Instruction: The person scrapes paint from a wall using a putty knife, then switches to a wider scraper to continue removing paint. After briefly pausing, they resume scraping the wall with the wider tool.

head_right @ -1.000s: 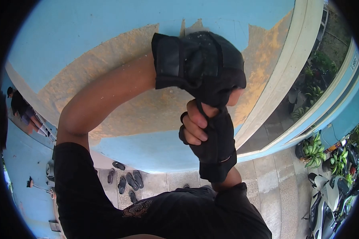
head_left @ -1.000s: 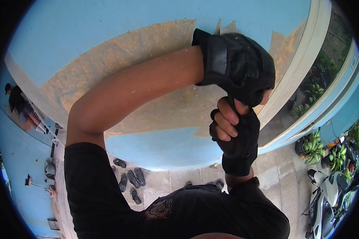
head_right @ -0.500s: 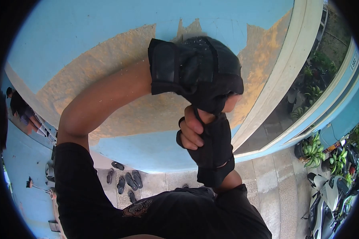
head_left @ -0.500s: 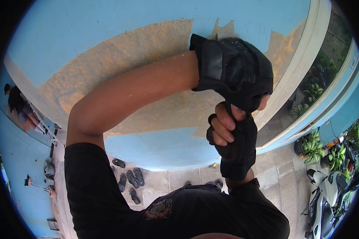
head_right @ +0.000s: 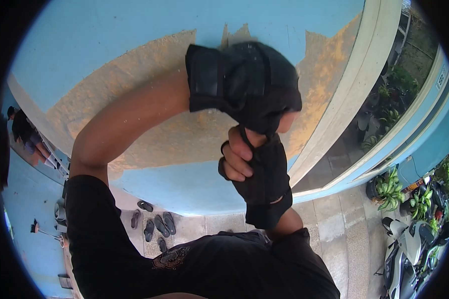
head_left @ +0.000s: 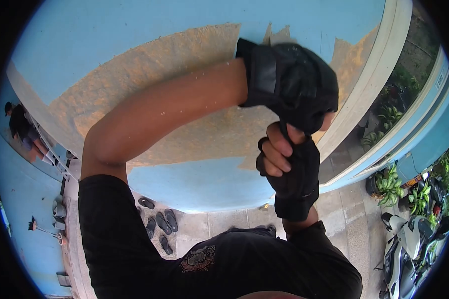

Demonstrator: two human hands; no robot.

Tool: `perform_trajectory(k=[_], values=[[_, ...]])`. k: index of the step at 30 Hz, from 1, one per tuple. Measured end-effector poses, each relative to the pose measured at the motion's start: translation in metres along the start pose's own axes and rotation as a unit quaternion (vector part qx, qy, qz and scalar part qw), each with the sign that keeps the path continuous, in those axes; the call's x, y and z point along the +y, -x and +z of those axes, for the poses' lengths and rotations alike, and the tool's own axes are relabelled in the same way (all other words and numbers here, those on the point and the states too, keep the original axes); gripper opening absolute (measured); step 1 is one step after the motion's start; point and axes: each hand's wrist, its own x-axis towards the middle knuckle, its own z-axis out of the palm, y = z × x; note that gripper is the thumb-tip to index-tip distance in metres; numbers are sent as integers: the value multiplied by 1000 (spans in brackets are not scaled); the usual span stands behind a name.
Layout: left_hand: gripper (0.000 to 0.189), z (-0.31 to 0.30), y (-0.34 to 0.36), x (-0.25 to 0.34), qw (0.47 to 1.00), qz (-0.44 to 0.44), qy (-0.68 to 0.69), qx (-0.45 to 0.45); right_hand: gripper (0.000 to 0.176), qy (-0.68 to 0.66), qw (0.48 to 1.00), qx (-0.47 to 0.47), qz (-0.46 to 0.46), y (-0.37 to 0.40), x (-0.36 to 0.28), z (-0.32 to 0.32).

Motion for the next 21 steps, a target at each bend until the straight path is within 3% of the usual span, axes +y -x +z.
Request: perform_trajectory(k=[1,5,7,11,13,16,18,19,21], values=[[18,-2,3,7,997,-11,-74,24,26,-7,1000,2,11,0,-2,-1],[22,-7,-5,3,995,-43,-84,-14,25,-16,1000,-15,21,-4,-7,-8],[22,1,3,0,995,7,-61,77,23,-7,1000,-12,17,-3,-4,-6],[9,5,-4,-6,992,35,-83,92,21,0,999,15,29,-1,-11,1],[8,3,-5,-8,994,49,7,98,17,-32,999,8,20,-7,-11,-2],[8,2,-1,11,996,-3,-68,64,15,-3,999,10,44,7,-8,0],[10,-5,-4,1,998,1,-37,53,15,-14,999,-6,46,0,-12,-5],[20,-6,-4,-1,999,4,-3,41,15,-24,999,-24,40,-7,-17,-6],[20,-7,-6,0,998,1,-43,34,17,-37,998,-32,32,-8,-17,-2]])
